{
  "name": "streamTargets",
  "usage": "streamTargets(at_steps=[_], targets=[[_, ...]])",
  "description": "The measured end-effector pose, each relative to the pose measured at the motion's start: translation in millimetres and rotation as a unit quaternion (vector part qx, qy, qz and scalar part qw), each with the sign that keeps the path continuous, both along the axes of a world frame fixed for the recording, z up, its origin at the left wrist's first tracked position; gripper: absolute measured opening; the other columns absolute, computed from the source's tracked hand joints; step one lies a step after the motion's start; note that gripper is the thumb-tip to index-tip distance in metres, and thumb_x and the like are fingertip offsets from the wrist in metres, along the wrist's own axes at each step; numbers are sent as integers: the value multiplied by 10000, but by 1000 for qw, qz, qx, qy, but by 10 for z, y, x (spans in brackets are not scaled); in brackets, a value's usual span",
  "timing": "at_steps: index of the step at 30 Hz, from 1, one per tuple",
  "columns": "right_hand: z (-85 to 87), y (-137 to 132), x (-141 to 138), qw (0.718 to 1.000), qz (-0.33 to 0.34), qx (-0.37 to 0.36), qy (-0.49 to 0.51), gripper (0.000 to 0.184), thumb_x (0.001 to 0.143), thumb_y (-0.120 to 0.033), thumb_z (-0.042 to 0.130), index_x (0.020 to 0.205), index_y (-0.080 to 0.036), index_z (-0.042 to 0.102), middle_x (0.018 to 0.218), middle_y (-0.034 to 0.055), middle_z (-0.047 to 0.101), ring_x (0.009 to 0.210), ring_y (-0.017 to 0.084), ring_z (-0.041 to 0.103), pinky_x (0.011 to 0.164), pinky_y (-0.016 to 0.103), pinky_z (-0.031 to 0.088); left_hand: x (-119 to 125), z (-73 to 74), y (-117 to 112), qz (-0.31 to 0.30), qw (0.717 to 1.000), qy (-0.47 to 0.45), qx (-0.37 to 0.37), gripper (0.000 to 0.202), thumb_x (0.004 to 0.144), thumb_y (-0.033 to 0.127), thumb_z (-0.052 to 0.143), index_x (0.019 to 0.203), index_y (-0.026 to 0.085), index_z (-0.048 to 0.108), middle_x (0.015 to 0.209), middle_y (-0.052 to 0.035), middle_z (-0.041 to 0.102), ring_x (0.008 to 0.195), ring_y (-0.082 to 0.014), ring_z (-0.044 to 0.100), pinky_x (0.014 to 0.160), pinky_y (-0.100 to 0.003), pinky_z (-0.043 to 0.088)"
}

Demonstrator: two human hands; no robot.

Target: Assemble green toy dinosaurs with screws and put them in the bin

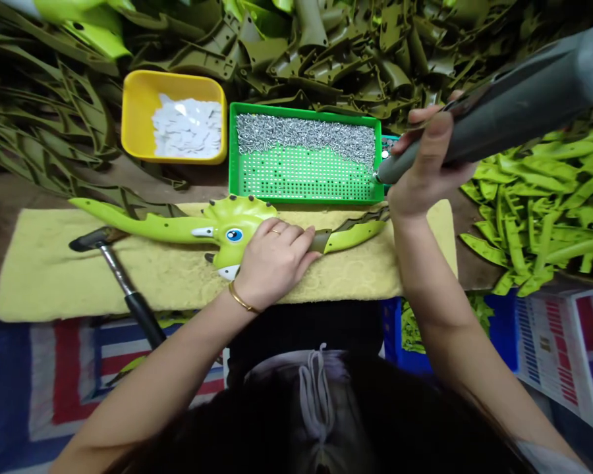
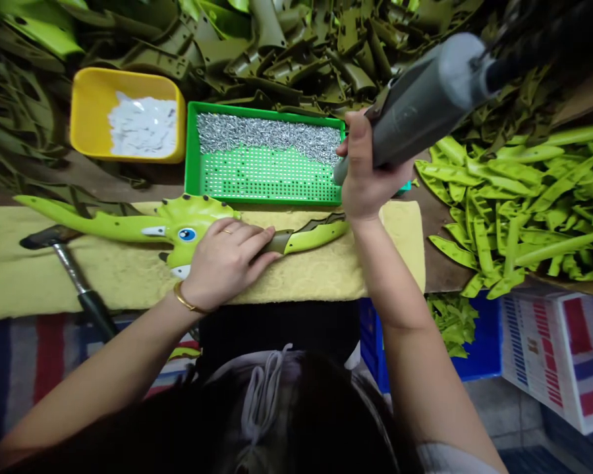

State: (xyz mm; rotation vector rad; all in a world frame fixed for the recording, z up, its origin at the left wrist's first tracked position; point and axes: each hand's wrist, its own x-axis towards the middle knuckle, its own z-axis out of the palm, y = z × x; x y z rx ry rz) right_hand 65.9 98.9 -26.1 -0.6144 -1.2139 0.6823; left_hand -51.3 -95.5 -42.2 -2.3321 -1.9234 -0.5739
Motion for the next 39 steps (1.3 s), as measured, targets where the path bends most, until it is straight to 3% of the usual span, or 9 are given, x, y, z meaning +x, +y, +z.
streamTargets(at_steps=[6,12,15,19,22,27,33,36,39], targets=[[-133,32,7,999,-16,-12,-37,382,824,-615,580,819,-239,516,784,-26,567,474,44,481,447,245,423,-16,-8,0,-3,1000,-24,-10,322,915,310,567,1102,77,686,879,-124,707,804,-241,616,803,-402,454],[-112,43,9,1000,19,9,-11,333,809,-558,632,774,-237,552,724,-46,594,441,38,493,419,219,397,2,4,-11,9,1000,-5,-16,310,907,328,583,1084,95,685,884,-103,711,804,-234,619,824,-394,464],[-6,25,20,1000,11,10,-12,327,816,-557,624,855,-236,577,756,-28,614,451,38,495,419,222,406,13,15,-5,12,1000,-5,-19,306,896,343,603,1069,105,689,890,-100,717,804,-235,622,821,-394,471],[248,-293,105,998,43,28,35,272,921,-486,480,1081,-299,596,794,-55,588,445,34,491,404,208,380,20,18,4,21,999,-17,-44,323,908,361,583,1090,115,688,895,-106,718,833,-244,628,831,-404,465],[365,-702,159,991,127,3,41,260,891,-503,528,1038,-328,651,775,-68,615,430,22,485,382,182,379,18,12,5,24,998,-14,-59,345,908,376,580,1101,111,687,897,-106,716,853,-256,629,845,-410,457],[230,-1085,135,979,204,-16,22,274,807,-500,650,1035,-348,670,732,-71,608,430,31,487,384,177,445,24,22,14,19,997,-15,-75,358,909,369,570,1116,98,680,896,-115,708,869,-263,623,852,-417,439],[10,-1121,134,973,231,19,-13,342,773,-485,683,1085,-345,670,651,-67,536,443,65,507,371,197,456,36,21,27,19,997,-11,-79,348,897,350,572,1085,81,688,876,-131,701,856,-276,622,846,-427,438],[89,-1112,150,969,241,1,-54,384,756,-512,687,1111,-367,657,673,-67,595,438,81,529,374,226,474,27,14,20,16,997,-20,-70,344,903,353,568,1084,88,689,869,-127,700,846,-275,624,844,-425,449],[228,-918,49,979,202,2,-24,313,819,-494,624,1082,-330,667,726,-55,658,394,64,494,332,213,409,13,12,10,14,998,-27,-59,342,906,353,573,1091,88,686,870,-121,702,843,-264,624,834,-413,454]])
